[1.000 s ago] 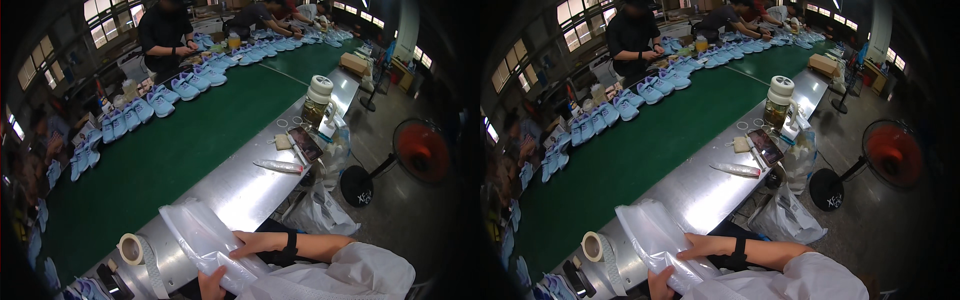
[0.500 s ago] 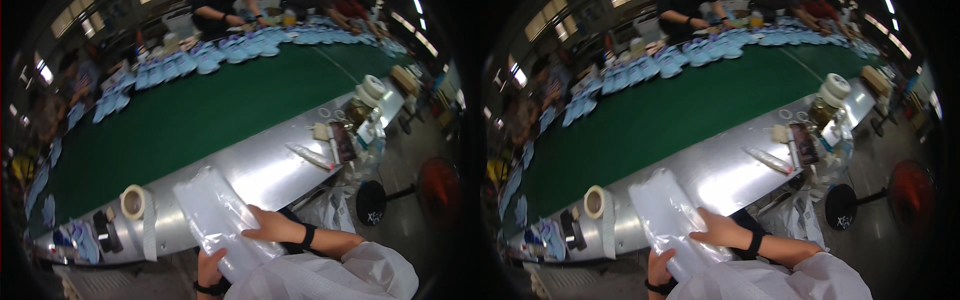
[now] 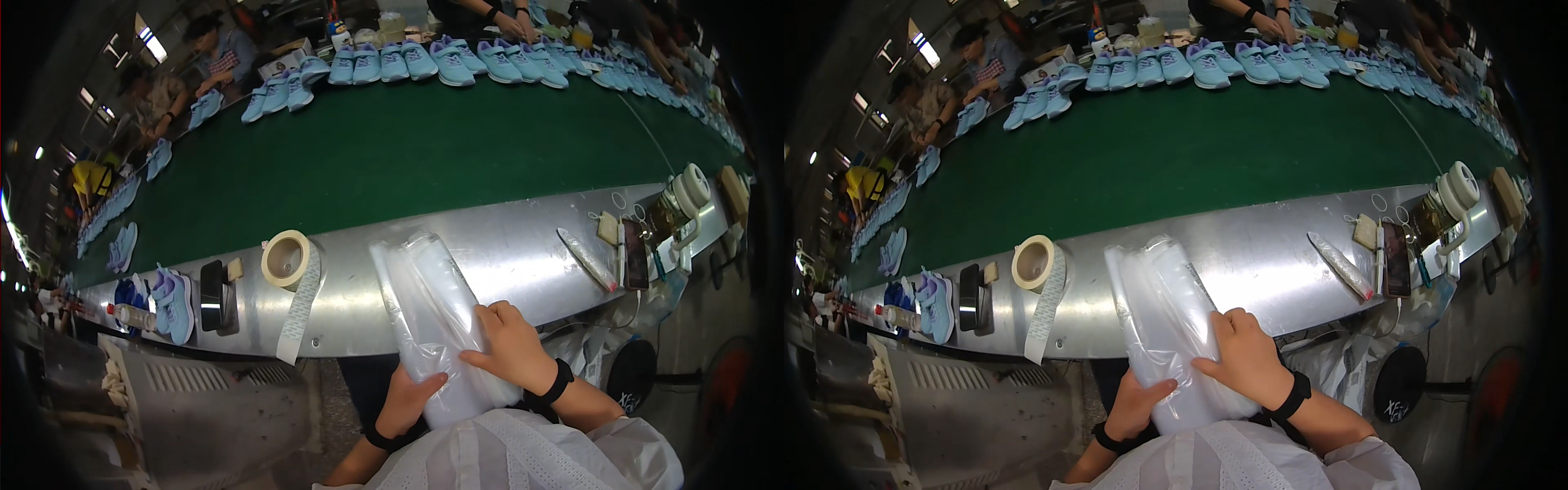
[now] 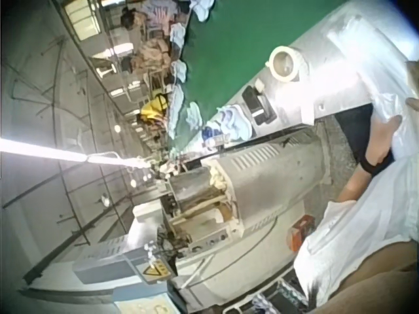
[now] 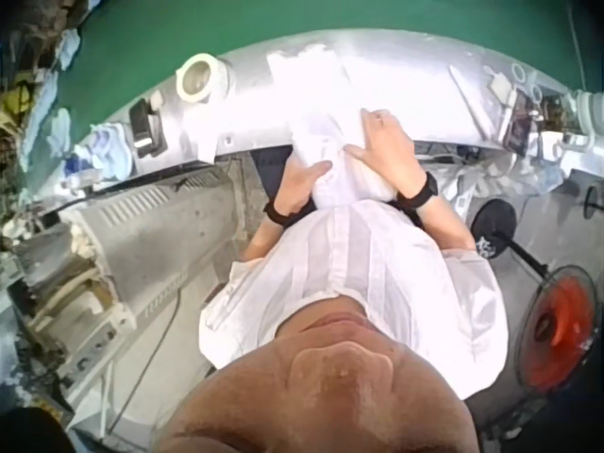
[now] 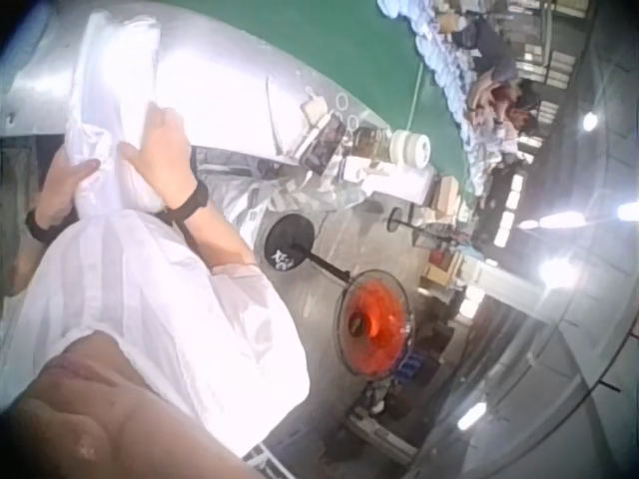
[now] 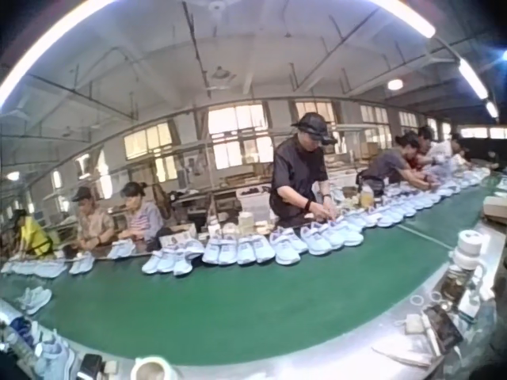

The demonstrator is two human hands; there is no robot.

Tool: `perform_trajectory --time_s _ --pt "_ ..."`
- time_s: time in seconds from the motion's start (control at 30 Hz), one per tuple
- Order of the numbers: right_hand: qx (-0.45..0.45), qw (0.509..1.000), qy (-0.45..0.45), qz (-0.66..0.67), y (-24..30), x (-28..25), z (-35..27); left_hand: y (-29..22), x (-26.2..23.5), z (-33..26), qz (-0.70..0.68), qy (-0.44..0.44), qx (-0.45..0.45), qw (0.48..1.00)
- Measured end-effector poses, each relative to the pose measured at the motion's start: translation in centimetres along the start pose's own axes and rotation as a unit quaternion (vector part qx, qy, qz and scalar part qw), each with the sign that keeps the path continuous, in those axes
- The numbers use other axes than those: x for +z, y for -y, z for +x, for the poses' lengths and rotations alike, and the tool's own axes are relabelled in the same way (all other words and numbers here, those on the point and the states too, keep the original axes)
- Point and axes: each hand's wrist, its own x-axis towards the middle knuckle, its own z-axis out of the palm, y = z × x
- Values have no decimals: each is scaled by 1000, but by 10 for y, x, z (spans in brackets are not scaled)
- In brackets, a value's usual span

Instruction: The person prepares a clear plastic bag by unfolding and smoothing it on a metal table. They then pick up a pair of light blue sneakers from the assembly line and place them into the bag. The task is performed in a factory setting with other workers visible in the background.

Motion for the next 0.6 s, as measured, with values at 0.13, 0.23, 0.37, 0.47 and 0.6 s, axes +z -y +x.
perform_trajectory --time_s 0.13,0.23,0.37,0.47,0.6 --pt "48 998 18 -29 -11 4 4 -4 3 1 25 2 8 1000" --pt "58 998 19 8 -24 7 6 -9 1 3 35 13 8 999" --pt "72 994 -15 85 -31 9 9 -4 -8 6 -4 18 8 1000" --pt "9 1000 -6 4 -19 2 6 -3 -7 8 -18 18 11 1000" --pt "28 999 30 -25 -14 3 9 -3 -8 10 15 25 6 1000"
